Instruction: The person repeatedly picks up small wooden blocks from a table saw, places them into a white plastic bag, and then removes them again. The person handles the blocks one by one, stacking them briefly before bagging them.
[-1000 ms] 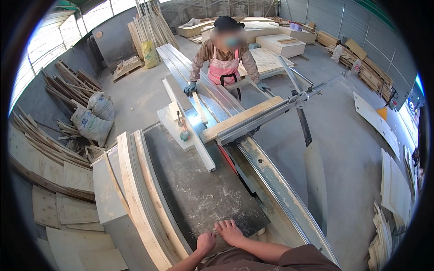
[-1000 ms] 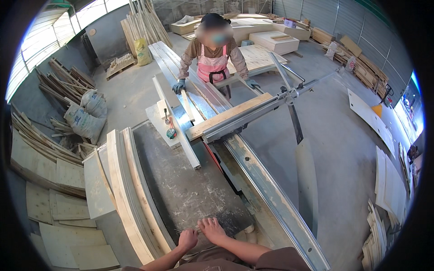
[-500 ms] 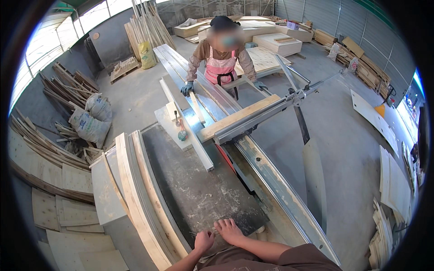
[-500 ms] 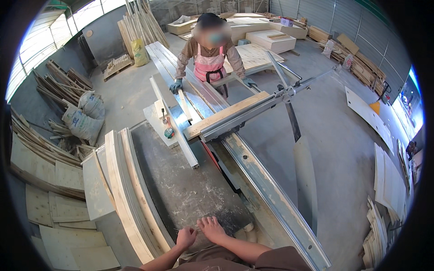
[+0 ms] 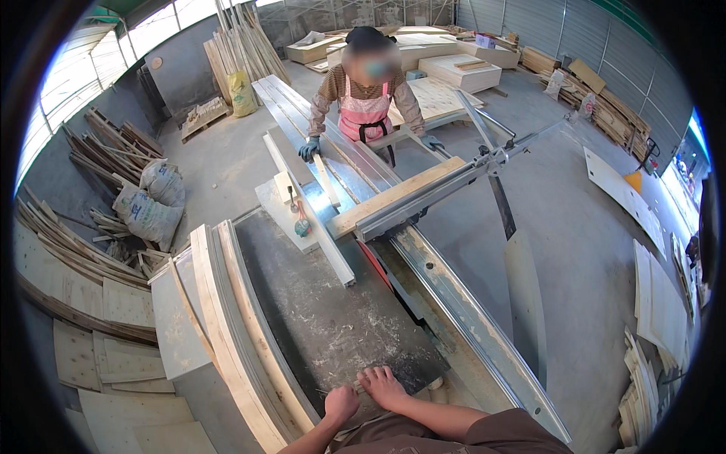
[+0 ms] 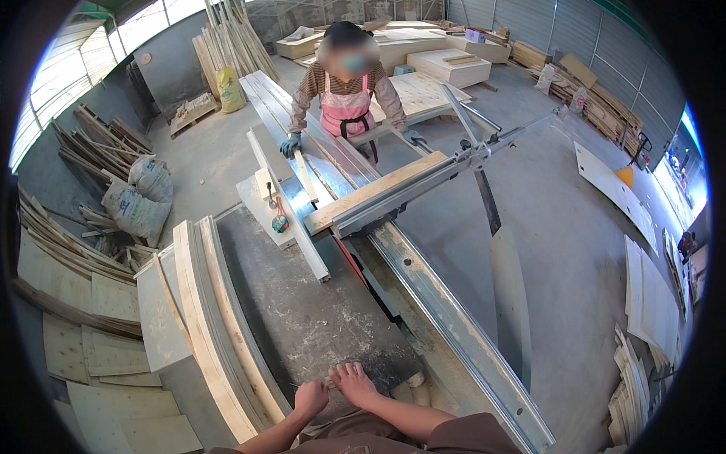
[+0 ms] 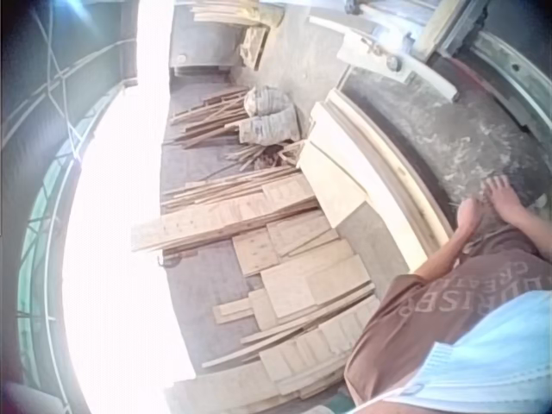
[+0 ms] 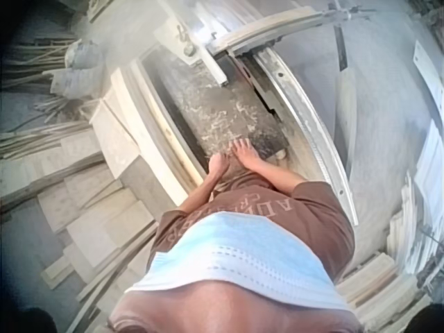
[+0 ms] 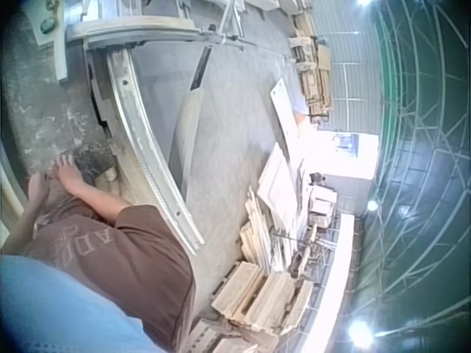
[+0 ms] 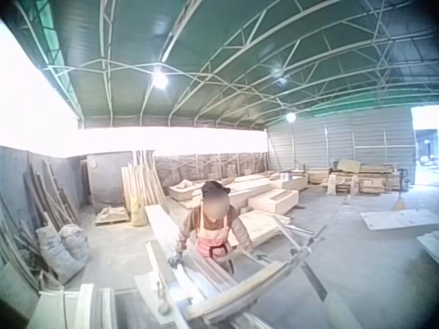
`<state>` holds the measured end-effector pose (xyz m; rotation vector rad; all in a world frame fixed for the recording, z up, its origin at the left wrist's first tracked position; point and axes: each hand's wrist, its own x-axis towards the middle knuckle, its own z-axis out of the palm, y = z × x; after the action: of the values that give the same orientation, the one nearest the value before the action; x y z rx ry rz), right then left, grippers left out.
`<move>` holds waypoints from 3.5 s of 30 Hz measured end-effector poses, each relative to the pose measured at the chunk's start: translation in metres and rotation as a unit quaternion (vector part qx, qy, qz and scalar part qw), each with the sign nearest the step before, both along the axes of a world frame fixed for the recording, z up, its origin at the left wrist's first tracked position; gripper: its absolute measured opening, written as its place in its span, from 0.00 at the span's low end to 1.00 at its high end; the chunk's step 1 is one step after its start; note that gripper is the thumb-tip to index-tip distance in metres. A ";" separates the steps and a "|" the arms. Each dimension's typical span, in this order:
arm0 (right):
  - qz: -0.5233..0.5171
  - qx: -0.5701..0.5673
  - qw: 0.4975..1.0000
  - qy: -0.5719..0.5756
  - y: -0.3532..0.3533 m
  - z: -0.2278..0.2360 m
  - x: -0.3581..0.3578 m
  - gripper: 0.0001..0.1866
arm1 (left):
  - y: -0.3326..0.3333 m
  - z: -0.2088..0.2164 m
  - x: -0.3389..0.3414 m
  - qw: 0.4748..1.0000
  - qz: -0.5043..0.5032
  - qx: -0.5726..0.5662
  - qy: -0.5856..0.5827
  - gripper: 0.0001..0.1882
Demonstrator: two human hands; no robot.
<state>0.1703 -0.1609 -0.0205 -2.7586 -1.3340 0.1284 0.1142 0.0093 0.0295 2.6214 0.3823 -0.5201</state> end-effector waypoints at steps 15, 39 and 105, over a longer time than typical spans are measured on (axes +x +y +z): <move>0.002 0.017 1.000 -0.009 0.000 0.005 0.002 0.26 | 0.004 0.007 0.004 0.997 0.062 0.037 0.012 0.20; -0.001 0.041 0.998 -0.042 -0.002 0.005 0.001 0.27 | 0.006 -0.007 0.002 0.998 0.011 -0.040 -0.045 0.12; -0.181 0.311 0.878 0.315 -0.012 -0.033 -0.012 0.43 | -0.004 -0.039 -0.001 0.964 0.217 -0.115 -0.098 0.11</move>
<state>0.1584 -0.1731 -0.0533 -2.0780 -0.5417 0.4391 0.1131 0.0054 -0.0094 2.2445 0.7570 -0.1453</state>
